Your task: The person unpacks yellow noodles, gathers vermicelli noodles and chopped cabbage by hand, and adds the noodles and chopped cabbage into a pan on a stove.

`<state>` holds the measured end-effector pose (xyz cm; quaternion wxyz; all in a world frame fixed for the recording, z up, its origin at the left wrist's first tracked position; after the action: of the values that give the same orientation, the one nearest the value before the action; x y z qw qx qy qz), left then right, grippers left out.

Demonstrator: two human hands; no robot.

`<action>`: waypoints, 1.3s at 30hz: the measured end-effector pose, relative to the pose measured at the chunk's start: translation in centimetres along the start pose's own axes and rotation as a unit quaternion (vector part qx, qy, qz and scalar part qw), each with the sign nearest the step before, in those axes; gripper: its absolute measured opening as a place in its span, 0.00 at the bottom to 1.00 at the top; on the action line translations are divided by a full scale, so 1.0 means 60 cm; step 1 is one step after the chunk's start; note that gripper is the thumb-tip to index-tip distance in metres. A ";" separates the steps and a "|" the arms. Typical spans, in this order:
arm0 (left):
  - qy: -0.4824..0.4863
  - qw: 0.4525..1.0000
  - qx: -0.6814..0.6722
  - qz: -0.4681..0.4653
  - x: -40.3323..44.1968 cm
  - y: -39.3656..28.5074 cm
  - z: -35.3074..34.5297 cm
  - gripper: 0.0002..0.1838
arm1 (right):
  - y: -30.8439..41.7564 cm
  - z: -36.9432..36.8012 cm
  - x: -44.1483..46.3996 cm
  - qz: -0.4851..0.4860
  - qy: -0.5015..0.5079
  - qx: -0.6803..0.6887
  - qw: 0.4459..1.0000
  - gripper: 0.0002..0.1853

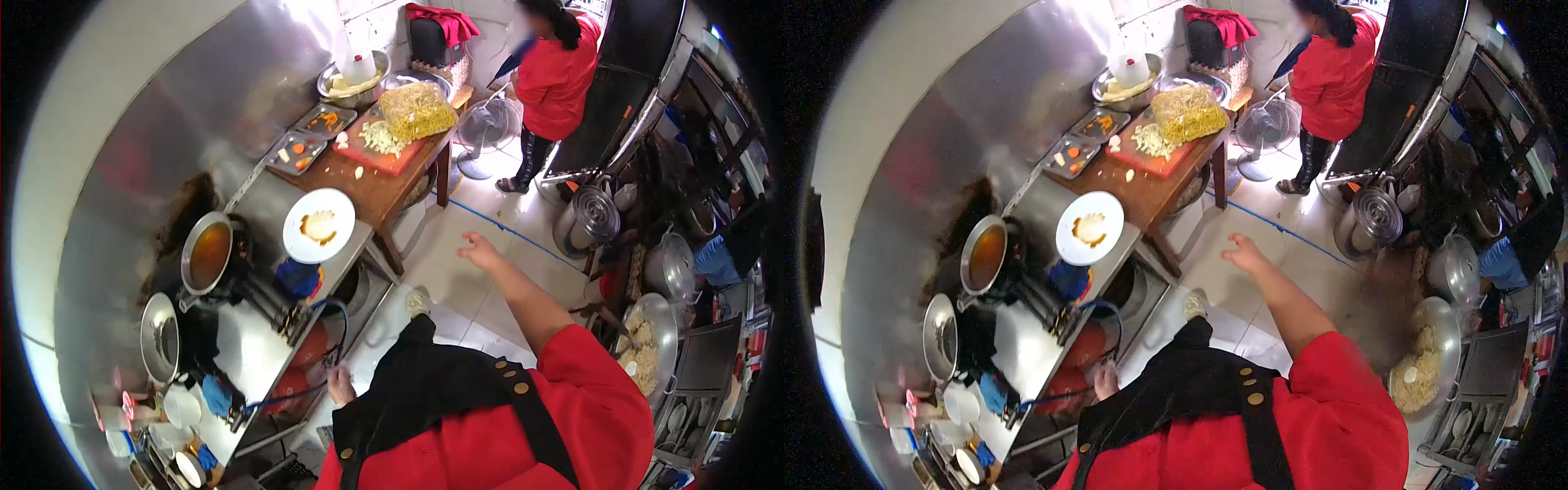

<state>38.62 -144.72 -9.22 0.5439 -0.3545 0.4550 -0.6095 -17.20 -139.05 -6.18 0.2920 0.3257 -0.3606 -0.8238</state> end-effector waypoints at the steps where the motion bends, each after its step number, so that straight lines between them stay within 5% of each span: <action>1: -0.019 0.996 0.010 -0.082 0.067 -0.046 -0.041 0.12 | 0.039 0.033 0.035 0.015 -0.014 0.029 0.999 0.33; 2: 0.036 0.991 -0.132 -0.005 0.113 -0.128 -0.099 0.13 | 0.063 0.052 0.057 0.025 -0.027 0.061 0.997 0.33; 5: 0.145 0.984 -0.093 -0.049 0.290 -0.280 -0.265 0.25 | 0.095 0.111 0.125 -0.003 -0.038 0.082 0.996 0.36; 9: 0.241 0.921 -0.056 -0.300 0.447 -0.521 -0.471 0.34 | 0.132 0.202 0.226 -0.017 -0.065 0.100 0.993 0.37; 12: 0.286 0.929 0.031 -0.233 0.578 -0.567 -0.612 0.38 | 0.182 0.243 0.297 -0.038 -0.063 0.185 0.980 0.37; 14: 0.270 0.941 0.007 -0.202 0.662 -0.577 -0.686 0.39 | 0.211 0.273 0.376 0.017 -0.112 0.144 0.983 0.37; 18: 0.193 0.958 0.041 -0.209 0.799 -0.592 -0.773 0.40 | 0.282 0.300 0.516 0.027 -0.050 0.193 0.979 0.39; 20: 0.220 0.941 0.214 -0.144 0.838 -0.603 -0.795 0.34 | 0.267 0.269 0.635 0.176 -0.061 0.277 0.943 0.37; 21: 0.230 0.926 0.276 -0.113 0.847 -0.608 -0.798 0.32 | 0.309 0.289 0.594 0.033 0.014 0.219 0.975 0.37; 23: 0.328 0.758 0.529 -0.194 0.857 -0.632 -0.842 0.24 | 0.267 0.249 0.672 0.046 0.079 0.231 0.969 0.38; 24: 0.320 0.762 0.534 -0.178 0.881 -0.607 -0.847 0.24 | 0.257 0.225 0.703 0.056 0.121 0.244 0.960 0.38; 25: 0.280 0.814 0.460 -0.218 0.909 -0.566 -0.860 0.23 | 0.291 0.238 0.674 0.041 0.176 0.293 0.939 0.40; 28: 0.253 0.835 0.412 -0.265 0.936 -0.502 -0.874 0.23 | 0.310 0.254 0.654 0.010 0.162 0.370 0.915 0.42; 30: 0.184 0.973 0.121 0.063 0.910 -0.521 -0.854 0.23 | 0.304 0.256 0.672 0.012 0.184 0.341 0.922 0.46; 31: 0.165 0.974 0.127 -0.094 0.888 -0.569 -0.850 0.23 | 0.307 0.277 0.680 0.077 0.127 0.299 0.943 0.47; 32: 0.161 0.974 0.131 -0.089 0.877 -0.581 -0.839 0.23 | 0.312 0.293 0.678 0.139 0.067 0.255 0.954 0.48; 33: 0.147 0.987 -0.042 -0.047 0.870 -0.590 -0.828 0.23 | 0.360 0.329 0.643 0.108 0.159 0.357 0.914 0.51; 36: 0.158 0.886 -0.436 0.014 0.796 -0.713 -0.787 0.23 | 0.455 0.399 0.589 0.139 0.207 0.421 0.872 0.54; 37: 0.139 0.877 -0.454 0.077 0.777 -0.699 -0.762 0.26 | 0.474 0.403 0.582 0.163 0.227 0.353 0.893 0.58; 39: 0.136 0.869 -0.475 0.025 0.733 -0.733 -0.722 0.30 | 0.527 0.393 0.545 0.217 0.274 0.355 0.867 0.59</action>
<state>-23.40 -181.01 14.85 0.2571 -0.4723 0.7680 -0.3480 -47.24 -170.96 20.40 0.4149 0.5336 -0.5954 -0.4342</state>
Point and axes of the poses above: each hand's wrist, its own x-axis towards the middle knuckle, its own z-axis out of the back of the hand, y = z × x, the point moved 7 cm from there along x, towards the middle knuckle, and after that the axes turned 5 degrees about -z, right-handed, at the moved point
